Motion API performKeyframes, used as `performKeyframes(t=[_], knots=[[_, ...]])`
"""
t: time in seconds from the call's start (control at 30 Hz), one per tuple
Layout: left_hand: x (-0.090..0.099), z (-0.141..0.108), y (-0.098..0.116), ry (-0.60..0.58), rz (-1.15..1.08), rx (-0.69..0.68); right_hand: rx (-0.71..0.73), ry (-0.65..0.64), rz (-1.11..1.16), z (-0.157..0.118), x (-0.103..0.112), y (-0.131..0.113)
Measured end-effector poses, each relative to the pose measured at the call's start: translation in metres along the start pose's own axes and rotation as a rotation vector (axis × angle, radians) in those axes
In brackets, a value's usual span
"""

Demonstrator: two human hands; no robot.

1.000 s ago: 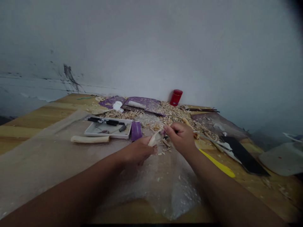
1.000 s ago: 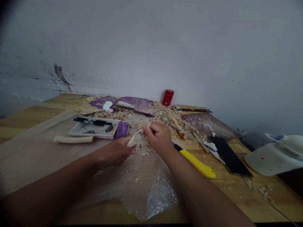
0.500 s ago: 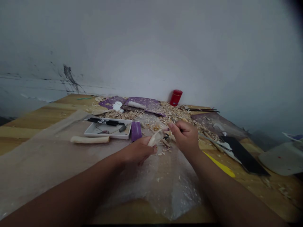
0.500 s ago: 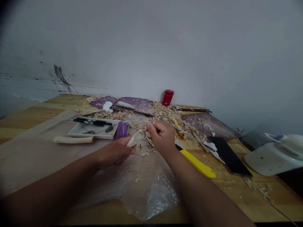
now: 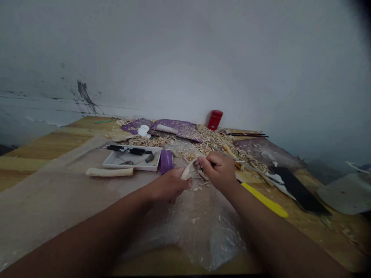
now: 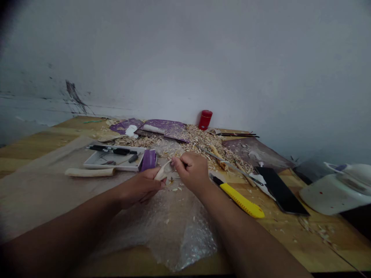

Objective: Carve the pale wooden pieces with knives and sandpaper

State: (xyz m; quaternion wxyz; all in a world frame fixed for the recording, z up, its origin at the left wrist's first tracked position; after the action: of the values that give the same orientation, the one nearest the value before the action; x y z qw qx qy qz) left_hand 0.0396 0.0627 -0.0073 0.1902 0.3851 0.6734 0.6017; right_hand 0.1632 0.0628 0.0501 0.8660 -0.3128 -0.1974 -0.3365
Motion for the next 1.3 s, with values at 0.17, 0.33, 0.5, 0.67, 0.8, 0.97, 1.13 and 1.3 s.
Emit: performKeyframes(t=[0.17,0.33,0.5,0.67,0.8,0.97,1.13,1.3], knots=[[0.0001,-0.0001,-0.0005,0.013,-0.003,0.014,-0.010,-0.084,-0.022,-0.0004,-0.0065,0.0035],[0.0003,0.0000,0.0008,0.013,0.018,0.013,-0.011,-0.085,-0.039,-0.0003,-0.0063,0.0042],[0.0019,-0.0004,0.0023,0.019,0.022,0.008,0.002,-0.056,-0.048,-0.0005,-0.0035,0.0023],[0.0033,-0.0012,0.0016,0.036,-0.001,0.021,-0.003,0.010,-0.076,0.0006,0.0006,0.0019],[0.0028,-0.0009,0.0006,0.031,-0.008,0.001,0.016,-0.045,-0.075,0.0002,-0.0035,-0.0001],[0.0030,0.0001,-0.0015,0.034,-0.027,0.008,-0.047,0.006,-0.052,0.0001,0.0003,0.0024],[0.0024,-0.0005,-0.0002,0.042,-0.031,0.005,-0.065,-0.020,-0.030,-0.0004,-0.0035,0.0043],[0.0029,-0.0013,0.0004,0.037,-0.011,0.032,-0.080,-0.056,-0.010,-0.0008,-0.0060,0.0067]])
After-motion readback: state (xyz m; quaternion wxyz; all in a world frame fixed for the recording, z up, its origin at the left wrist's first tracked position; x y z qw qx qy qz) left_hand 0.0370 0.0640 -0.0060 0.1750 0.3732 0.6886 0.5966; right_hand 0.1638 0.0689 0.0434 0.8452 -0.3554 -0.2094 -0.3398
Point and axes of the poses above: each hand's wrist, its own z-axis towards the middle knuckle, its own x-axis out of the back of the hand, y = z × x, the point moved 6 cm from there along z, towards the middle knuckle, and after that the axes turned 6 degrees about z, right-handed, at the moved point
